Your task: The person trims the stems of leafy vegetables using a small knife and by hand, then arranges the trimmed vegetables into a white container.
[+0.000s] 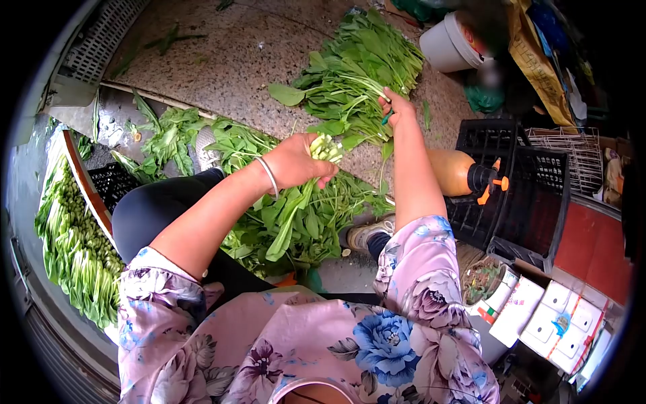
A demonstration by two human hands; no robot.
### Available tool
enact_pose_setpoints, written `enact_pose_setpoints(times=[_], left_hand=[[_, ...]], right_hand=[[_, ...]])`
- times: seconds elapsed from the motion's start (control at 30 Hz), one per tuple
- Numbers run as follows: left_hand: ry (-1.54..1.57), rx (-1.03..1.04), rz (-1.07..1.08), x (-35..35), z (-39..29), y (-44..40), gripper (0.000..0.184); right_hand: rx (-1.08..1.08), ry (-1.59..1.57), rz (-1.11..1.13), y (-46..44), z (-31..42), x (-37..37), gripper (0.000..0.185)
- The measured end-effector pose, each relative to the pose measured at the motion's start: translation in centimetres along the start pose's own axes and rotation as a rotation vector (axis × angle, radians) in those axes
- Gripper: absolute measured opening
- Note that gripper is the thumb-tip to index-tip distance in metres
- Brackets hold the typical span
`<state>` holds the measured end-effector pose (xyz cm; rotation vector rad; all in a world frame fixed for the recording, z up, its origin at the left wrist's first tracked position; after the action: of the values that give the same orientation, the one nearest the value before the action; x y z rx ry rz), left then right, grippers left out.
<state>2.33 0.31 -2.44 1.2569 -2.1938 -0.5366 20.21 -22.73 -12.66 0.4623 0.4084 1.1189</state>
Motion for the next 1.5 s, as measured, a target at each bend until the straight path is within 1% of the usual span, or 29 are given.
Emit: enact_pose_setpoints(times=[0.03, 0.13, 0.2, 0.27, 0.33, 0.37, 0.4, 0.47, 0.5, 0.53, 0.6, 0.63, 0.67, 0.73, 0.8, 0.87, 0.93, 1.0, 1.07, 1.13, 1.17, 1.2, 1.27, 1.3, 1.33, 1.4, 1.43, 1.47, 1.5], left_hand=[[-0.002, 0.004, -0.001, 0.1, 0.0, -0.1, 0.015], [0.077, -0.005, -0.09, 0.0, -0.2, -0.3, 0.018], [0.032, -0.039, -0.112, 0.1, -0.7, -0.1, 0.019], [0.009, -0.054, -0.117, 0.2, -0.7, 0.1, 0.019], [0.023, -0.027, -0.104, 0.3, -0.6, 0.1, 0.023], [0.025, -0.025, -0.102, 0.4, -0.6, 0.0, 0.023], [0.014, -0.022, -0.107, 0.3, -0.5, 0.0, 0.023], [0.005, -0.018, -0.113, 0.3, -0.3, 0.0, 0.022], [-0.023, -0.009, -0.115, 0.2, -0.3, -0.1, 0.022], [-0.051, 0.001, -0.115, 0.3, -0.3, 0.0, 0.022], [-0.061, -0.003, -0.111, 0.7, -0.9, 0.3, 0.02], [-0.068, -0.013, -0.111, 0.8, -1.1, 0.6, 0.019], [-0.067, -0.012, -0.11, 0.9, -1.2, 0.7, 0.019], [-0.078, 0.019, -0.127, 1.0, -1.6, 0.6, 0.017], [-0.095, 0.042, -0.125, 1.0, -1.8, 0.4, 0.018], [-0.161, 0.107, -0.201, 1.0, -1.9, 0.2, 0.019], [-0.213, 0.111, -0.226, 1.0, -2.4, 0.2, 0.019], [-0.333, 0.291, -0.39, 1.0, -2.7, 0.1, 0.02], [-0.363, 0.284, -0.402, 1.8, -3.8, 1.1, 0.022], [-0.388, 0.493, -0.504, 2.3, -4.2, 1.0, 0.023], [-0.404, 0.456, -0.488, 2.5, -4.4, 0.9, 0.023], [-0.409, 0.456, -0.479, 3.0, -4.3, 0.8, 0.023], [-0.36, 0.604, -0.391, 3.9, -4.0, 0.7, 0.026], [-0.279, 0.504, -0.253, 4.2, -4.0, 0.8, 0.029], [-0.284, 0.503, -0.247, 4.4, -4.0, 0.9, 0.029], [-0.153, 0.406, -0.06, 4.7, -3.7, 0.8, 0.029], [-0.063, 0.422, -0.006, 4.7, -3.5, 0.9, 0.028], [-0.066, 0.419, -0.002, 4.8, -3.4, 1.0, 0.028], [-0.002, 0.403, 0.014, 4.8, -3.4, 1.0, 0.027]], right_hand=[[-0.005, -0.001, 0.001, 0.1, 0.3, 0.0, 0.022], [-0.092, -0.103, 0.045, 1.0, 1.1, -0.2, 0.022], [-0.179, -0.407, 0.268, 1.4, 2.0, -0.8, 0.021], [-0.184, -0.419, 0.232, 1.2, 1.8, -1.7, 0.02], [-0.184, -0.234, 0.141, 1.4, 1.2, -3.0, 0.019], [-0.162, -0.357, 0.207, 0.8, 1.2, -3.6, 0.018], [-0.164, -0.355, 0.209, 0.7, 1.7, -4.2, 0.018], [-0.212, -0.477, 0.302, 0.7, 2.1, -5.0, 0.016], [-0.287, -0.282, 0.193, 1.4, 2.1, -4.9, 0.013], [-0.289, -0.281, 0.189, 1.5, 2.1, -5.3, 0.013], [-0.315, -0.414, 0.309, 2.2, 3.0, -5.3, 0.012], [-0.276, -0.533, 0.363, 2.5, 3.6, -5.5, 0.013], [-0.277, -0.531, 0.362, 2.8, 3.7, -5.6, 0.013], [-0.399, -0.242, 0.298, 3.7, 4.0, -5.9, 0.014], [-0.411, -0.258, 0.315, 4.8, 4.7, -6.2, 0.015], [-0.457, -0.372, 0.371, 6.4, 5.6, -6.7, 0.015], [-0.497, -0.318, 0.369, 8.6, 6.3, -7.0, 0.016], [-0.646, -0.132, 0.393, 11.2, 7.1, -7.2, 0.016], [-0.681, -0.089, 0.397, 14.1, 7.4, -7.5, 0.018], [-0.724, 0.097, 0.455, 17.5, 7.6, -7.4, 0.018], [-0.741, 0.161, 0.47, 18.9, 7.5, -7.4, 0.02], [-0.739, 0.159, 0.46, 19.8, 7.3, -7.6, 0.02], [-0.759, 0.18, 0.609, 21.5, 6.7, -7.5, 0.02], [-0.761, 0.167, 0.641, 22.5, 6.4, -7.3, 0.021], [-0.762, 0.164, 0.634, 23.1, 6.1, -7.1, 0.021], [-0.734, 0.199, 0.622, 24.0, 5.6, -6.8, 0.021], [-0.715, 0.163, 0.621, 24.4, 5.6, -6.7, 0.024], [-0.713, 0.16, 0.617, 24.6, 5.5, -6.8, 0.024], [-0.68, 0.143, 0.616, 24.6, 5.3, -6.9, 0.025]])
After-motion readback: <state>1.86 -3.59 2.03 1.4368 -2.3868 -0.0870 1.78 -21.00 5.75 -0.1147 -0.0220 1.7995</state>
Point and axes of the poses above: each hand's wrist, its own y-axis away from the middle knuckle, its own x-axis out of the palm, z = x × y, the point moved 2 cm from there along -y, towards the middle knuckle, and after that the axes turned 11 degrees about -x, right-handed, at the moved point
